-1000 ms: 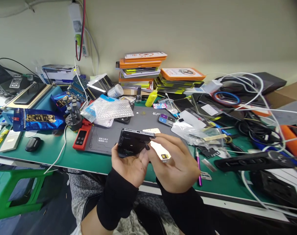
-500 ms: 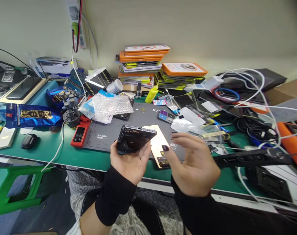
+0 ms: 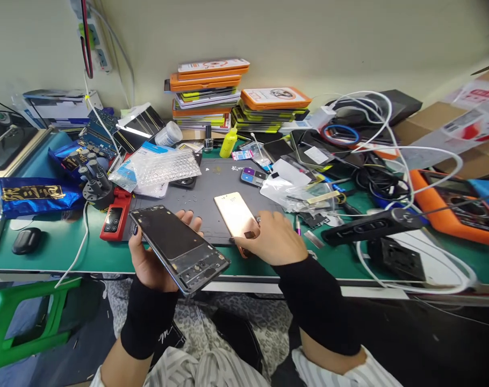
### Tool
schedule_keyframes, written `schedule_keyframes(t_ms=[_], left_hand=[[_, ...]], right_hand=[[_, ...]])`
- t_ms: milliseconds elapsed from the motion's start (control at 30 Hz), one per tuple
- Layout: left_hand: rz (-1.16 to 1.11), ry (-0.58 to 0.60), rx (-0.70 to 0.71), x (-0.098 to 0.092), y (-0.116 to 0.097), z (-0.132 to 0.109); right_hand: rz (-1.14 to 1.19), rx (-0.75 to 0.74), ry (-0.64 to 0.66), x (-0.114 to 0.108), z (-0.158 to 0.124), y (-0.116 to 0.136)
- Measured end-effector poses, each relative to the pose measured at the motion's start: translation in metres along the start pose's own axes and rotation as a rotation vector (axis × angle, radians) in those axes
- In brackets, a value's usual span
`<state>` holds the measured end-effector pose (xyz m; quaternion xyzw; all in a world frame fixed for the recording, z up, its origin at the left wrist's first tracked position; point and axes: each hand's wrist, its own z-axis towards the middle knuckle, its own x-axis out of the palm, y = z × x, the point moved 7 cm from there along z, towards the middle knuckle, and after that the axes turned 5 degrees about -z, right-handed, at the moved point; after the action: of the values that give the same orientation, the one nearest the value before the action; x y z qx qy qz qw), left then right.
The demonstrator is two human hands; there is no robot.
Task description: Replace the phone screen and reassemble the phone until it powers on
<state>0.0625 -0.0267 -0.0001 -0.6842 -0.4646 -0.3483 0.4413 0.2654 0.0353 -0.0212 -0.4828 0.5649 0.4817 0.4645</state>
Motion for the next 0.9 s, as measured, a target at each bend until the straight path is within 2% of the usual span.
schedule_keyframes(t_ms=[233, 367, 467, 633, 767, 900], left_hand=[[0.012, 0.029, 0.013, -0.01, -0.001, -0.002], [0.032, 0.056, 0.002, -0.015, -0.007, -0.001], [0.09, 0.067, 0.0, -0.022, -0.012, 0.001], [0.107, 0.105, -0.027, -0.03, -0.014, 0.0], [0.117, 0.156, -0.083, -0.033, -0.008, 0.0], [0.154, 0.207, -0.098, -0.036, -0.001, 0.005]], right_hand=[[0.152, 0.098, 0.185, 0.004, 0.025, -0.013], [0.34, 0.04, 0.313, 0.004, 0.027, -0.007], [0.497, 0.004, 0.359, 0.003, 0.023, -0.005], [0.785, -0.03, 0.397, 0.012, 0.011, -0.01], [1.035, -0.055, 0.409, 0.023, -0.011, -0.011], [1.41, -0.037, 0.536, 0.032, -0.042, 0.001]])
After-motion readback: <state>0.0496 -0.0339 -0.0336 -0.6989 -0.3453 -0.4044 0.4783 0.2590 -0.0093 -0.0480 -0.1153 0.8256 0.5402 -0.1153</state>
